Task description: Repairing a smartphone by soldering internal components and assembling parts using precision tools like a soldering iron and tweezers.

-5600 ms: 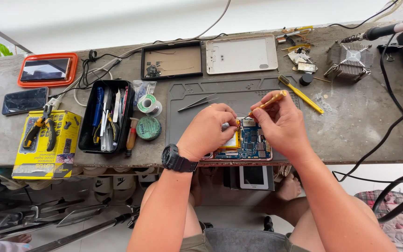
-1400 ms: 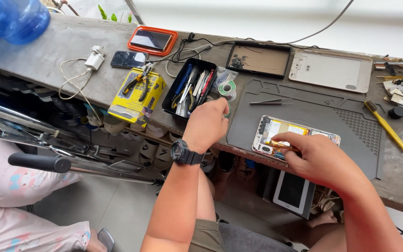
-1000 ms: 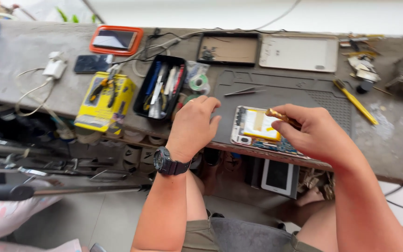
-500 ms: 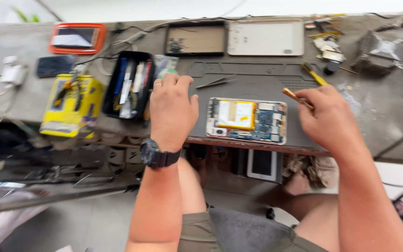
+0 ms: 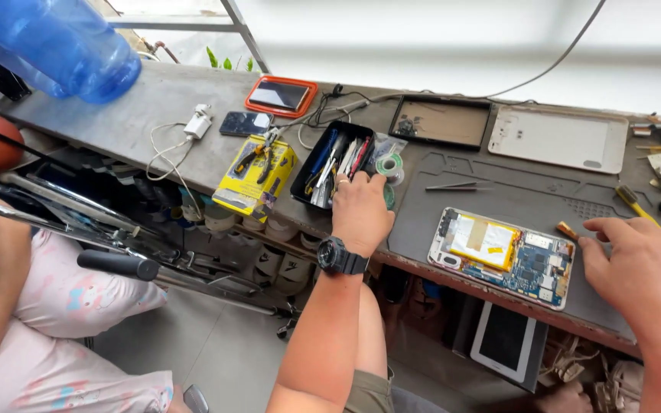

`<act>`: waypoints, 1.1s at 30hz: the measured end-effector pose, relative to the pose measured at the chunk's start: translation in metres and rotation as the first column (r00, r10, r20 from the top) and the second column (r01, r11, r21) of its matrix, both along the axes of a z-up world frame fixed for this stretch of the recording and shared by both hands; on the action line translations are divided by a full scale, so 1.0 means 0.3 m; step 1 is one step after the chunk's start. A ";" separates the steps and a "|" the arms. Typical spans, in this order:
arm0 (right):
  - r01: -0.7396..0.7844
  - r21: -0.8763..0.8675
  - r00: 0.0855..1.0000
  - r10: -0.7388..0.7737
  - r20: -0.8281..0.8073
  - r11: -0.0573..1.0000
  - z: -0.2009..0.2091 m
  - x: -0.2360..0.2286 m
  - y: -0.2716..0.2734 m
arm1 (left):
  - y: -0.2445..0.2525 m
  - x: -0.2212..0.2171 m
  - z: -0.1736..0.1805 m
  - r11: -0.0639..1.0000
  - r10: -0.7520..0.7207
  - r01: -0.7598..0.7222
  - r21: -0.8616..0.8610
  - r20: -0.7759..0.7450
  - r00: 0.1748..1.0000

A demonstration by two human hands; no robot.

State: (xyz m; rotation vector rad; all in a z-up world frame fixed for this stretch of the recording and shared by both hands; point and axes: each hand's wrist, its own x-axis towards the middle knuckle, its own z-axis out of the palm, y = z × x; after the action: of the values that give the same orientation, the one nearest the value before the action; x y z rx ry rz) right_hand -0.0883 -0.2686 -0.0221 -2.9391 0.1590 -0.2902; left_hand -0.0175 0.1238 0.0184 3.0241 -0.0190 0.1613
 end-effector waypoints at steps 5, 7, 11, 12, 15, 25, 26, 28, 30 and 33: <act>-0.027 0.088 0.992 0.016 0.126 0.996 0.013 -0.002 0.054 | 0.008 0.023 -0.027 0.998 -0.016 0.012 0.062 0.062 0.998; -0.091 0.164 0.984 0.064 0.166 0.982 0.030 -0.007 0.072 | 0.004 0.025 -0.005 1.000 -0.007 0.008 0.019 -0.053 0.999; -0.173 0.266 0.963 0.106 0.248 0.948 0.130 -0.036 0.157 | -0.007 0.008 0.021 1.000 0.004 -0.004 -0.015 -0.050 0.999; -0.204 0.347 0.958 0.114 0.264 0.915 0.155 -0.042 0.180 | -0.017 -0.002 0.040 0.995 -0.024 0.026 -0.096 0.014 1.000; -0.265 0.517 0.952 0.134 0.276 0.814 0.176 -0.044 0.233 | -0.097 -0.051 0.094 0.913 -0.177 0.244 -0.326 0.221 0.959; -0.228 0.964 0.956 0.218 0.194 0.141 0.188 -0.057 0.218 | -0.409 -0.143 0.078 0.205 -0.460 0.722 -0.661 0.586 0.667; -0.226 0.964 0.956 0.220 0.192 0.142 0.177 -0.063 0.205 | -0.398 -0.135 0.086 0.206 -0.458 0.720 -0.663 0.585 0.669; -0.149 0.988 0.975 0.171 0.140 0.040 0.156 -0.086 0.173 | -0.384 -0.124 0.101 0.075 -0.510 0.680 -0.729 0.558 0.654; -0.125 0.986 0.983 0.145 0.109 0.106 0.170 -0.088 0.147 | -0.350 -0.085 0.088 0.137 -0.490 0.702 -0.699 0.568 0.661; -0.104 0.968 0.994 0.065 0.091 0.230 0.182 -0.087 0.100 | -0.329 -0.030 0.044 0.255 -0.429 0.702 -0.665 0.572 0.699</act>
State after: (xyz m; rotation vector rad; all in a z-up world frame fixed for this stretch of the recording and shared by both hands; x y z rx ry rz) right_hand -0.1144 -0.2386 0.0324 -1.6115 0.1065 -0.1213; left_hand -0.0264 0.0251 0.0315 1.7506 -0.8227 0.3844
